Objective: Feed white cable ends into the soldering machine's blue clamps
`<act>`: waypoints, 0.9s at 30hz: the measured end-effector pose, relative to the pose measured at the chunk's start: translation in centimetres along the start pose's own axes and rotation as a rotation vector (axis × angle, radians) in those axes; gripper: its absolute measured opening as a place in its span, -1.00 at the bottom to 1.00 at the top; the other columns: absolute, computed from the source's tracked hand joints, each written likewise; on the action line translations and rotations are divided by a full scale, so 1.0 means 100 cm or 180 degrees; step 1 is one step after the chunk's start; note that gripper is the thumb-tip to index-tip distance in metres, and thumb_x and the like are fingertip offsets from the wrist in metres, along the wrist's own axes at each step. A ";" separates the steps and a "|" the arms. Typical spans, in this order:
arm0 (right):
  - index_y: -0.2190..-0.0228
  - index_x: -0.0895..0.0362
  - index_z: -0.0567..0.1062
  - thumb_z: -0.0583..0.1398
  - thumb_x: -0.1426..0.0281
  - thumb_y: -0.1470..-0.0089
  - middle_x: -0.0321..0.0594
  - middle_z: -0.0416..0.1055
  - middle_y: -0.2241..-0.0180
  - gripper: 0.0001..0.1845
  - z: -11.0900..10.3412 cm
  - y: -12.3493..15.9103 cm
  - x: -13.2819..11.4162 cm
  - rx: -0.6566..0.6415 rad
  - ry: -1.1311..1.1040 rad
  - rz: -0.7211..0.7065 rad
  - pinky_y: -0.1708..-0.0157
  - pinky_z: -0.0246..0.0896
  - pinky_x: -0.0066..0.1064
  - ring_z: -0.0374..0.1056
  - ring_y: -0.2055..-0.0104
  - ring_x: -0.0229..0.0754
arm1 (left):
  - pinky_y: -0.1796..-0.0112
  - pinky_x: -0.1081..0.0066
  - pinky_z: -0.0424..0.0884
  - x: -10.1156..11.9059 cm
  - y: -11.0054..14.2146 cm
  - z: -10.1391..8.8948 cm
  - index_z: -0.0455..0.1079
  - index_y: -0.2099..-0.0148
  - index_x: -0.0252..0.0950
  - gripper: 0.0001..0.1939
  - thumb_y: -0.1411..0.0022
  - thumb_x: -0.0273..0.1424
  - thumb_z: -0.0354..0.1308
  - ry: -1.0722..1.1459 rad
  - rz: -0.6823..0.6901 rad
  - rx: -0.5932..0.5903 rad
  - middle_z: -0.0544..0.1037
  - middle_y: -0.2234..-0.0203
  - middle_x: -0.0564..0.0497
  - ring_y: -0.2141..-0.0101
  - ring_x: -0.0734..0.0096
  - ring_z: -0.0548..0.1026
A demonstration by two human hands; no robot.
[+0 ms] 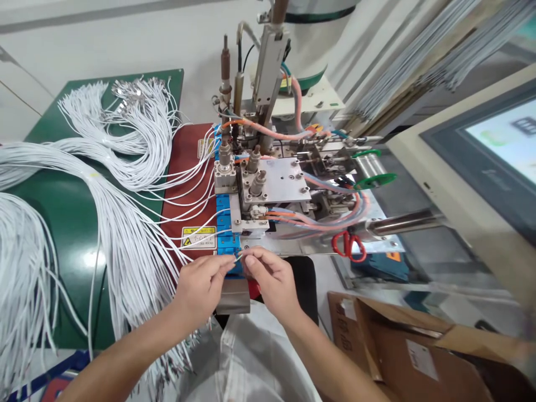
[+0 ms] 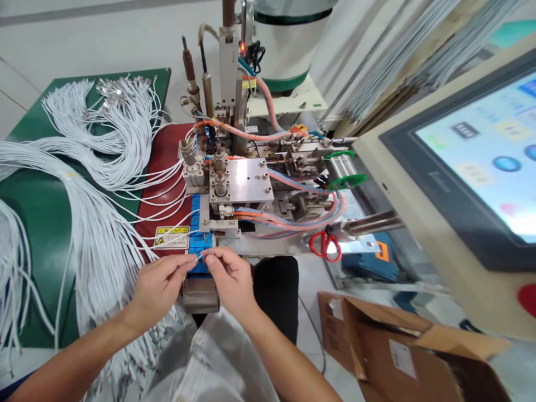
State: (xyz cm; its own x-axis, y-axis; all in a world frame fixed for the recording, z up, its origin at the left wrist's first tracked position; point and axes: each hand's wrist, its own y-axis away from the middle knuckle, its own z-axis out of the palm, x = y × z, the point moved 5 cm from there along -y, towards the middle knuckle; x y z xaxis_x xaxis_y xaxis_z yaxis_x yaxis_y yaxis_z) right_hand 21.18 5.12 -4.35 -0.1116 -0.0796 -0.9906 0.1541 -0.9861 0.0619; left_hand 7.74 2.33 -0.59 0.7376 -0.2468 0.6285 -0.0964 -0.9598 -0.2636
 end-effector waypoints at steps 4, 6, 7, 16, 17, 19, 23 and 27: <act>0.42 0.12 0.50 0.18 0.37 0.03 -0.22 0.40 0.45 -0.89 0.003 -0.003 0.001 -0.0078 0.0014 -0.0039 0.51 0.24 -0.45 0.32 0.45 -0.25 | 0.28 0.50 0.46 -0.007 0.003 0.005 0.28 -0.03 -0.21 -0.70 -0.25 -0.43 -0.02 0.0220 -0.0317 -0.0316 0.59 0.33 0.07 0.35 0.49 0.54; 0.47 0.13 0.50 0.17 0.38 0.01 -0.23 0.39 0.48 -0.89 0.002 -0.004 -0.005 -0.0136 0.0324 -0.0264 0.50 0.23 -0.44 0.31 0.46 -0.25 | 0.25 0.50 0.45 -0.006 0.004 0.008 0.22 -0.10 -0.20 -0.64 -0.26 -0.47 -0.07 0.0223 -0.0056 -0.0392 0.58 0.29 0.06 0.32 0.50 0.53; 0.48 0.12 0.49 0.16 0.39 -0.01 -0.23 0.39 0.49 -0.88 0.001 -0.005 -0.009 -0.0147 0.0549 -0.0412 0.49 0.23 -0.44 0.31 0.47 -0.26 | 0.24 0.49 0.44 -0.005 0.005 0.008 0.23 -0.09 -0.21 -0.64 -0.26 -0.48 -0.08 0.0203 0.0086 -0.0366 0.57 0.27 0.04 0.31 0.49 0.53; 0.48 0.11 0.44 0.09 0.37 -0.10 -0.21 0.41 0.49 -0.82 0.003 -0.007 -0.032 -0.0400 0.1897 -0.1249 0.39 0.20 -0.39 0.31 0.41 -0.20 | 0.33 0.48 0.40 -0.015 -0.004 0.010 0.45 0.32 -0.29 -0.86 -0.16 -0.38 0.09 0.0999 -0.1019 -0.0560 0.55 0.43 0.03 0.40 0.44 0.49; 0.48 0.11 0.42 0.06 0.37 -0.11 -0.25 0.38 0.53 -0.81 0.000 -0.008 -0.027 -0.0179 0.1589 -0.1003 0.44 0.19 -0.42 0.28 0.46 -0.24 | 0.35 0.48 0.40 -0.018 -0.004 0.011 0.45 0.34 -0.30 -0.86 -0.14 -0.36 0.11 0.1262 -0.1280 -0.0576 0.54 0.46 0.03 0.42 0.45 0.48; 0.46 0.12 0.39 0.03 0.37 -0.13 -0.30 0.32 0.56 -0.80 -0.005 -0.008 -0.015 0.0363 0.1017 -0.0506 0.51 0.18 -0.47 0.24 0.52 -0.28 | 0.40 0.49 0.40 -0.025 -0.003 0.014 0.44 0.34 -0.33 -0.84 -0.10 -0.33 0.14 0.1699 -0.1737 -0.0570 0.52 0.52 0.03 0.47 0.45 0.47; 0.39 0.11 0.45 0.10 0.38 -0.07 -0.22 0.37 0.39 -0.87 0.002 -0.005 -0.003 0.0253 0.0516 -0.0377 0.37 0.24 -0.41 0.32 0.35 -0.22 | 0.41 0.49 0.40 -0.030 -0.001 0.018 0.44 0.36 -0.35 -0.84 -0.05 -0.34 0.16 0.2052 -0.1980 -0.0623 0.50 0.55 0.04 0.50 0.47 0.45; 0.45 0.11 0.47 0.14 0.41 -0.03 -0.23 0.38 0.43 -0.90 0.008 -0.007 -0.005 -0.0209 0.0462 -0.0425 0.36 0.22 -0.39 0.32 0.37 -0.22 | 0.39 0.50 0.40 -0.027 -0.002 0.019 0.46 0.28 -0.33 -0.83 -0.06 -0.39 0.14 0.2138 -0.1899 -0.0717 0.53 0.46 0.04 0.48 0.50 0.44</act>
State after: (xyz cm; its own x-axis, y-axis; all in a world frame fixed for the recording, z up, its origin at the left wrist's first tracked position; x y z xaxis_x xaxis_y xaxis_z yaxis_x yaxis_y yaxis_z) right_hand 20.32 5.78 -3.76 0.0066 0.0778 -0.9969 0.2115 -0.9745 -0.0746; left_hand 7.05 3.43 -3.63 0.1716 0.3385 0.9252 -0.0049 -0.9388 0.3444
